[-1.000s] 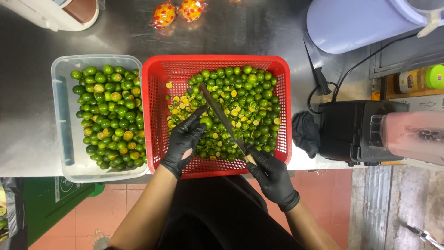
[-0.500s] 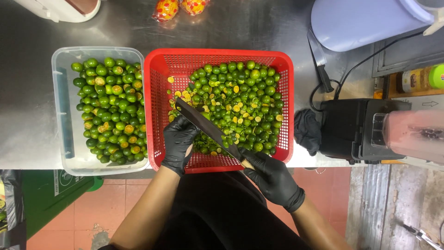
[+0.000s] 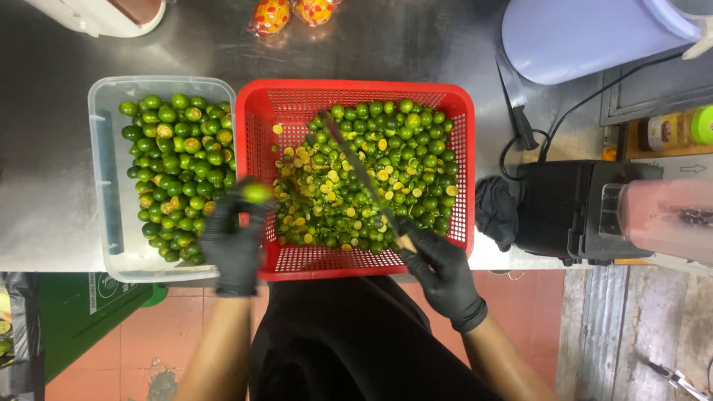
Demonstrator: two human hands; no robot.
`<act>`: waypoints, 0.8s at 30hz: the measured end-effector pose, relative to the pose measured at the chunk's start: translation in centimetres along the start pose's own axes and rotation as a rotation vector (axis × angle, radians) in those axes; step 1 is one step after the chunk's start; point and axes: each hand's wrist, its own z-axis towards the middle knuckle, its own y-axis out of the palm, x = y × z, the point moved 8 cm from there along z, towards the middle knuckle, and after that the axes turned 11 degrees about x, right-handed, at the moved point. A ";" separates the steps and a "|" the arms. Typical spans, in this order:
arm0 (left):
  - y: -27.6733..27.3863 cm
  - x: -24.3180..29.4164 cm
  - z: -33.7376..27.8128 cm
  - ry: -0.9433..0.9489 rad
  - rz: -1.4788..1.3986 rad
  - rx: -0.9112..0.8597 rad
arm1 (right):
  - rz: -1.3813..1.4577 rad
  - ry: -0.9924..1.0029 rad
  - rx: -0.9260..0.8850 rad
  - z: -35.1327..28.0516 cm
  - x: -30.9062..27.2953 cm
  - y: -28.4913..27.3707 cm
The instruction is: Cutting small green citrus fruits (calamansi) in half and sorting them from a plastic container into a red basket.
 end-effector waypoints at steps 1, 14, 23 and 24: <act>0.1 2.2 1.6 -0.001 0.002 0.002 | 0.001 0.001 -0.003 -0.3 0.7 -0.1; 14.2 -16.7 4.2 0.368 1.020 -0.632 | 0.009 0.258 0.103 -2.7 5.5 -0.5; 14.6 -12.4 3.1 0.238 0.779 -0.558 | -0.031 0.296 0.152 -4.1 5.7 -1.9; 13.3 -12.2 3.4 0.055 0.457 -0.441 | -0.030 0.299 0.147 -4.0 5.6 -1.9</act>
